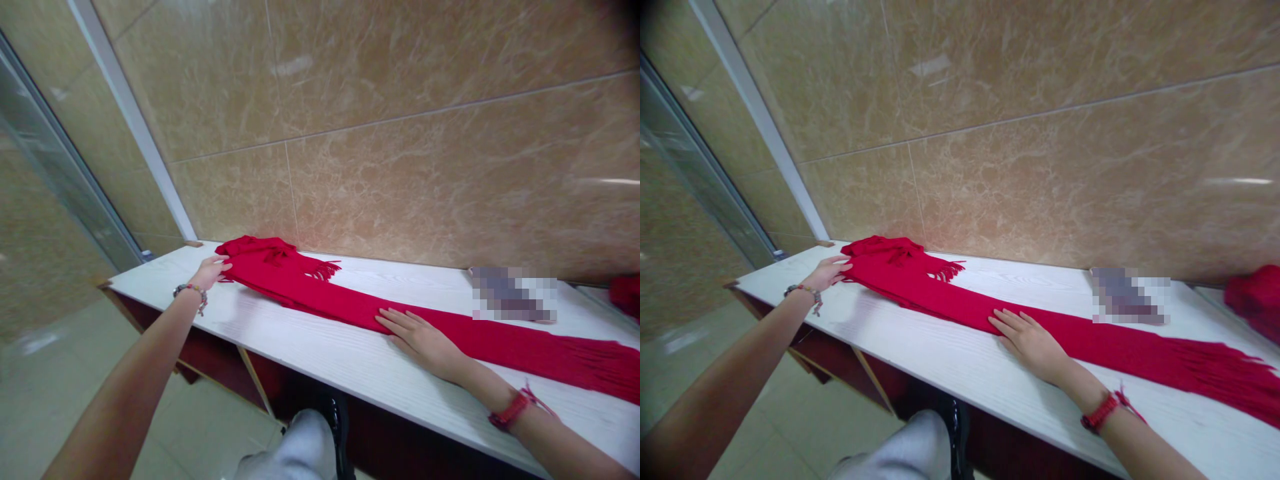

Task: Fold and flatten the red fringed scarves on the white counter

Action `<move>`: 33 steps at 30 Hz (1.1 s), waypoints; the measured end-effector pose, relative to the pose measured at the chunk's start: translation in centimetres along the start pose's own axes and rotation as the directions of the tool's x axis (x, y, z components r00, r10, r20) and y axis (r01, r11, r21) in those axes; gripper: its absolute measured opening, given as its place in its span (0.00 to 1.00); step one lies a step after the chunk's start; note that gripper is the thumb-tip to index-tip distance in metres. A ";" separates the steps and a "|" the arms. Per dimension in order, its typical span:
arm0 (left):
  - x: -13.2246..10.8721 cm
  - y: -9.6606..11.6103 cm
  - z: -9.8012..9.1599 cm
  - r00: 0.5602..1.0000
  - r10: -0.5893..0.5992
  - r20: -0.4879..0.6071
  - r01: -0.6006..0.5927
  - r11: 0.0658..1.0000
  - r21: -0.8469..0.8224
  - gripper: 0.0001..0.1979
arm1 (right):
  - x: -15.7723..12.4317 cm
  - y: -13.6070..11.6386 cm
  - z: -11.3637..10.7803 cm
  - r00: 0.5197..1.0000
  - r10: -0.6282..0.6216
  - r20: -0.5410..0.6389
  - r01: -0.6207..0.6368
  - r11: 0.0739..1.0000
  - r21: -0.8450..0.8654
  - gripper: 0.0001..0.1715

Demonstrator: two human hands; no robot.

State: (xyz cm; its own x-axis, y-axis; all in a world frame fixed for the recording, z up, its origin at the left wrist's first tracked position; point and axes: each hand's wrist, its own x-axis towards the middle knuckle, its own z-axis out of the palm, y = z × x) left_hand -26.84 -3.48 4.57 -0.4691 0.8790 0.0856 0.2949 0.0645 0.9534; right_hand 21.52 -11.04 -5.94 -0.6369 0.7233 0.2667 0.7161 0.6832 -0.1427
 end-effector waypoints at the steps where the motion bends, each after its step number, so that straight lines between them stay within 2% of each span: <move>1: -0.1 -0.2 0.2 1.000 -0.008 0.013 0.008 1.000 -0.016 0.21 | 0.0 0.0 0.0 1.000 -0.001 -0.008 0.001 1.000 0.005 0.25; 3: -0.8 -0.6 1.0 0.997 -0.017 0.069 0.019 0.999 -0.038 0.21 | 0.0 0.0 0.0 1.000 0.001 -0.013 -0.001 1.000 0.009 0.25; 5: -1.8 -1.3 1.7 0.981 -0.054 0.184 0.063 0.997 -0.040 0.24 | 0.0 0.0 0.0 1.000 0.005 -0.011 -0.004 1.000 0.011 0.25; 8: -3.4 -2.5 2.2 0.919 -0.122 0.374 0.136 0.991 -0.010 0.38 | 0.0 -0.1 0.0 1.000 0.006 -0.010 -0.006 1.000 0.010 0.25; 10: -4.1 -3.2 2.3 0.899 -0.122 0.420 0.139 0.990 -0.010 0.46 | -0.1 -0.1 0.0 1.000 0.009 -0.008 -0.009 1.000 0.006 0.25; 12: -4.4 -3.5 2.4 0.934 -0.083 0.348 0.102 0.994 -0.037 0.48 | -0.1 0.0 0.1 1.000 0.011 0.000 -0.011 1.000 0.002 0.26; 14: -4.4 -3.6 2.6 0.975 -0.048 0.215 0.064 0.996 -0.066 0.46 | 0.0 0.1 0.3 1.000 0.015 0.005 -0.015 1.000 -0.002 0.26; 17: -4.2 -3.6 3.1 0.996 -0.038 0.084 0.046 0.994 -0.097 0.42 | 0.0 0.1 0.3 1.000 0.019 -0.003 -0.019 1.000 -0.002 0.26; 25: -3.6 -4.5 4.0 1.000 0.003 -0.029 -0.008 0.986 -0.164 0.40 | -0.1 0.0 0.2 0.999 0.032 -0.006 -0.032 0.999 0.002 0.26; 28: -3.3 -4.6 3.2 0.997 0.033 -0.064 -0.043 0.985 -0.164 0.43 | -0.1 0.2 0.4 0.999 0.025 -0.022 -0.025 1.000 0.005 0.26; 33: -2.5 -4.3 1.1 0.985 0.161 -0.062 -0.165 0.984 -0.063 0.45 | -0.1 0.4 0.6 1.000 -0.003 -0.028 0.002 1.000 -0.025 0.25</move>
State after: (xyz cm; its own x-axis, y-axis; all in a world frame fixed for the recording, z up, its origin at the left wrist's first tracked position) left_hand -26.03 -5.41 -0.06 -0.4662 0.8469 0.2559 0.3150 -0.1114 0.9425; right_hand 21.67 -10.76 -6.60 -0.6307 0.7184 0.2934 0.7217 0.6820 -0.1185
